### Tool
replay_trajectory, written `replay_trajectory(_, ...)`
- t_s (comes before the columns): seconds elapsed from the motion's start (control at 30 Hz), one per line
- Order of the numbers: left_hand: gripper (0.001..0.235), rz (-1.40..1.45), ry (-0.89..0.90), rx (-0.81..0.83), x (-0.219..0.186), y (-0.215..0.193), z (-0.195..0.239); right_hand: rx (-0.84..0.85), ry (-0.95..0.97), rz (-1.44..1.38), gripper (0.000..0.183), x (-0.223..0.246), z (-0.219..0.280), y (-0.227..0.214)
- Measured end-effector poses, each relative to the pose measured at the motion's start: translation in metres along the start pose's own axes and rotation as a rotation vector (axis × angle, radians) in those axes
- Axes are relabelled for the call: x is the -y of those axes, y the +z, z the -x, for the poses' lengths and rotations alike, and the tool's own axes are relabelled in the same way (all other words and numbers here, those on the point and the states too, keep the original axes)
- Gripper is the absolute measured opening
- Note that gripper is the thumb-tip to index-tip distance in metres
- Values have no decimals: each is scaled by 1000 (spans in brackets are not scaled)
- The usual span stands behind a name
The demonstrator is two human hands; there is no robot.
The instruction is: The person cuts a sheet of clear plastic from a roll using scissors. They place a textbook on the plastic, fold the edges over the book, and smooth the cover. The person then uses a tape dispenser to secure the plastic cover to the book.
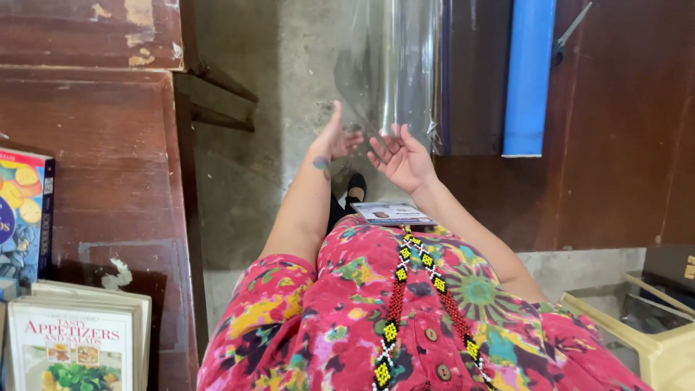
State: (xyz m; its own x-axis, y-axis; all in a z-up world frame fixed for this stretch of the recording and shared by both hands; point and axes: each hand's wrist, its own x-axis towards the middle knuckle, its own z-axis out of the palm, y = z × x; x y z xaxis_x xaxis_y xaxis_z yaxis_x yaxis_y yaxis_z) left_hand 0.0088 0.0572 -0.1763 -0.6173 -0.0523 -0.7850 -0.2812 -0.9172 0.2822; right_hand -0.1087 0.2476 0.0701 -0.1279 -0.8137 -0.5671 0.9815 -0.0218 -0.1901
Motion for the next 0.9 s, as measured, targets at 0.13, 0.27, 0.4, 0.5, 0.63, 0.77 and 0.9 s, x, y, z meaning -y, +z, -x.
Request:
replay_trajectory(0.13, 134, -164, 60, 46, -6, 36, 18, 67, 12, -21, 27, 7, 15, 6)
replay_trajectory(0.27, 86, 176, 333, 87, -14, 40, 14, 123, 30, -64, 30, 12, 14, -14)
replay_trajectory(0.4, 14, -18, 731, -297, -38, 28, 61, -13, 229, 292, 50, 25, 24, 10)
replay_trajectory(0.5, 11, -343, 1042, -528, -58, -20, 123, -93, 421, 872, 63, 56, 30, 1)
replay_trajectory(0.63, 5, -772, 1366, -770, -76, -41, 190, -175, 206, 1327, 38, 146, 30, -2)
replay_trajectory(0.77, 9, -584, 1086, -804, -91, -18, 237, -642, -507, 1202, 26, 236, 15, -31)
replay_trajectory(0.9, 11, -571, 1069, -779, -96, -6, 256, -937, -1230, 1436, 9, 310, -18, -117)
